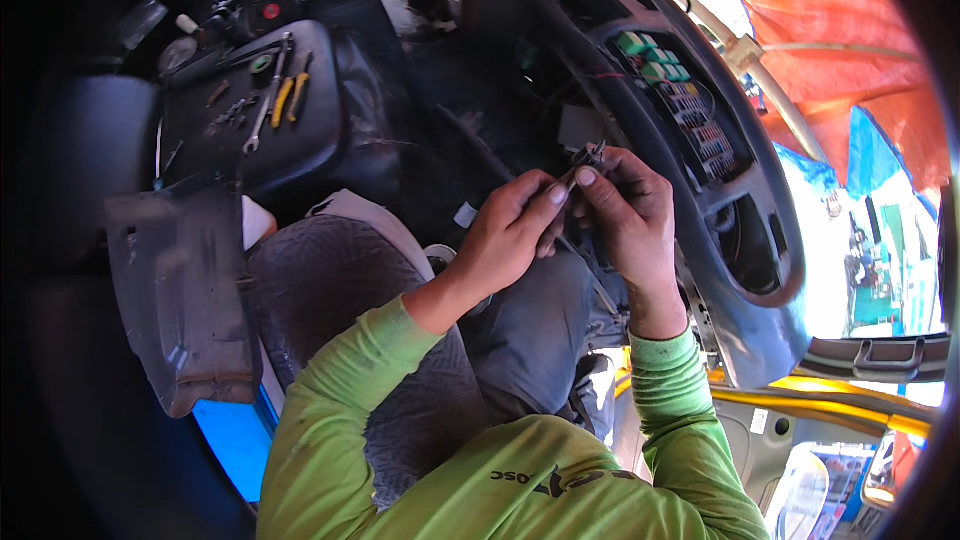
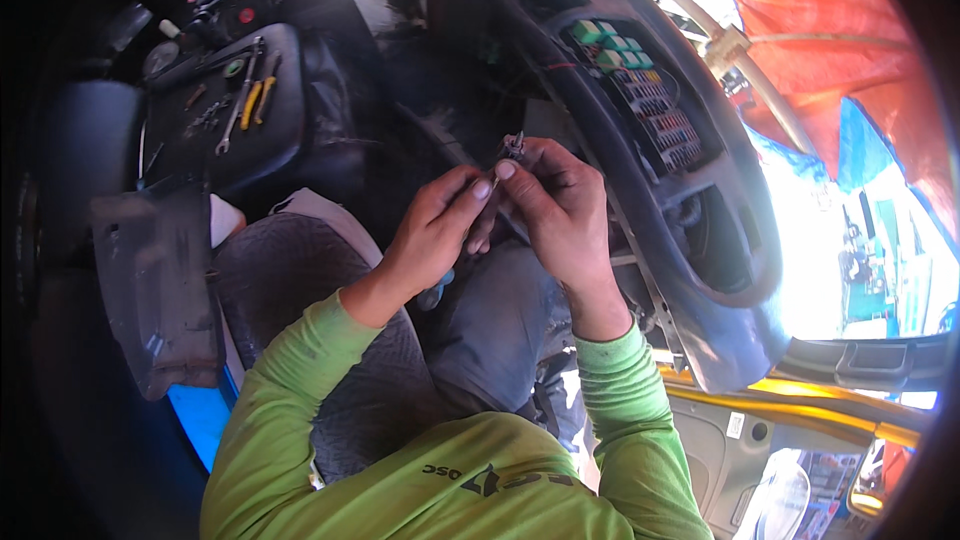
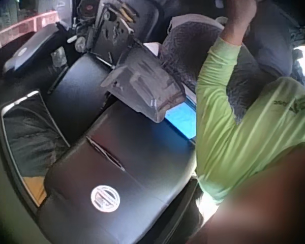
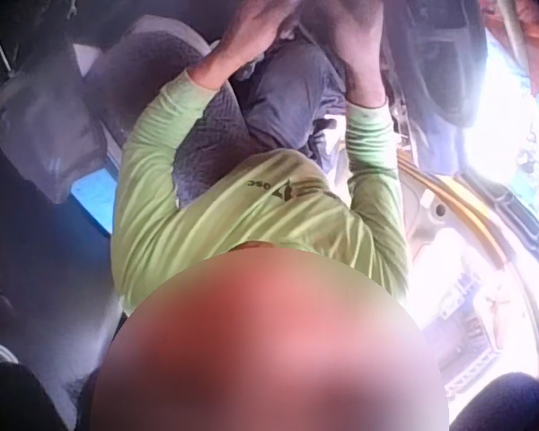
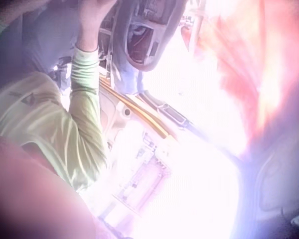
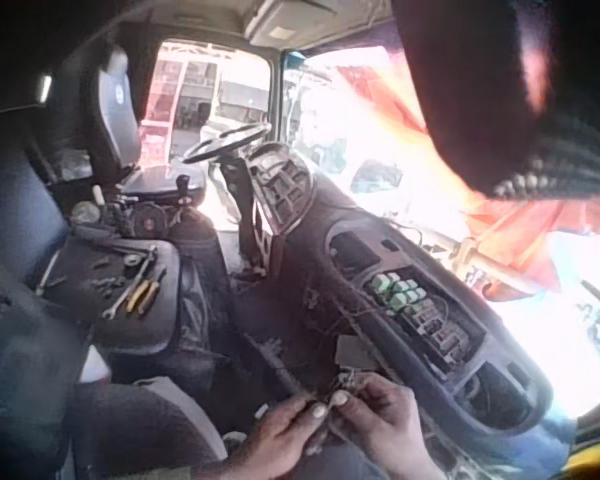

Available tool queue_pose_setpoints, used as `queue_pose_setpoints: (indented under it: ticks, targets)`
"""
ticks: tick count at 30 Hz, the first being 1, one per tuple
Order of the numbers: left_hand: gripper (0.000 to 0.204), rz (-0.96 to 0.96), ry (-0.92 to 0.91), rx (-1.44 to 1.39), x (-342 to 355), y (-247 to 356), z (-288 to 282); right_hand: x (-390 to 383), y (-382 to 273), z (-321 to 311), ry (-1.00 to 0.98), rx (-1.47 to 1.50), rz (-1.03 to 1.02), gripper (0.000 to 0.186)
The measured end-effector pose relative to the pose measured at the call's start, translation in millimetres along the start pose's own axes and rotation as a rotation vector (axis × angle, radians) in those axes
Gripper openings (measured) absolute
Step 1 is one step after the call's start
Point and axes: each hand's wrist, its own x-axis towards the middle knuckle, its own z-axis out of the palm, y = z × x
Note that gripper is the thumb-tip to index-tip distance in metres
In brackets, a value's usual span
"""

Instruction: The person works inside a vehicle cabin, using a screwdriver to remove and reattach a dashboard panel. They manipulate wires and clips, then secure the panel with screws.

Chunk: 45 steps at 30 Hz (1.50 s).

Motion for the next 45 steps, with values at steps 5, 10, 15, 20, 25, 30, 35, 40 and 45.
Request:
queue_pose_setpoints:
  ticks: [5,10,15,20,25,30,35,40,45]
  targets:
    - [0.023,0.016,0.118,-0.072,17.5,6.3,-24.0,36.6,4.6,21.0,-0.005,-0.487,-0.111,0.019]
    - [0.024,0.072,0.169,-0.078,21.8,5.6,-53.9,56.2,8.4,49.1,-0.095,-0.155,-0.014,0.024]
    - [0.024,0.101,0.212,-0.046,26.9,6.0,-78.2,78.0,15.7,75.8,0.013,-0.184,-0.173,0.031]
    - [0.025,0.141,0.272,-0.059,29.8,6.9,-92.7,95.4,26.0,87.6,-0.009,-0.141,-0.201,0.03]
    - [0.024,0.119,0.286,0.015,30.7,12.2,-110.0,106.8,36.5,99.4,0.028,-0.196,-0.246,0.023]
    - [0.021,0.176,0.295,0.036,35.1,14.2,-129.4,123.9,47.4,114.3,0.015,-0.303,-0.291,0.014]
    - [0.026,0.248,0.331,0.082,37.7,14.5,-147.3,143.0,48.7,124.8,-0.094,-0.6,-0.454,0.011]
    - [0.03,0.217,0.396,-0.024,38.3,11.4,-152.5,150.2,51.8,133.7,-0.085,-0.73,-0.502,0.011]
    - [0.026,0.222,0.513,-0.031,35.0,11.8,-156.0,146.9,66.7,148.0,-0.04,-0.557,-0.326,0.014]
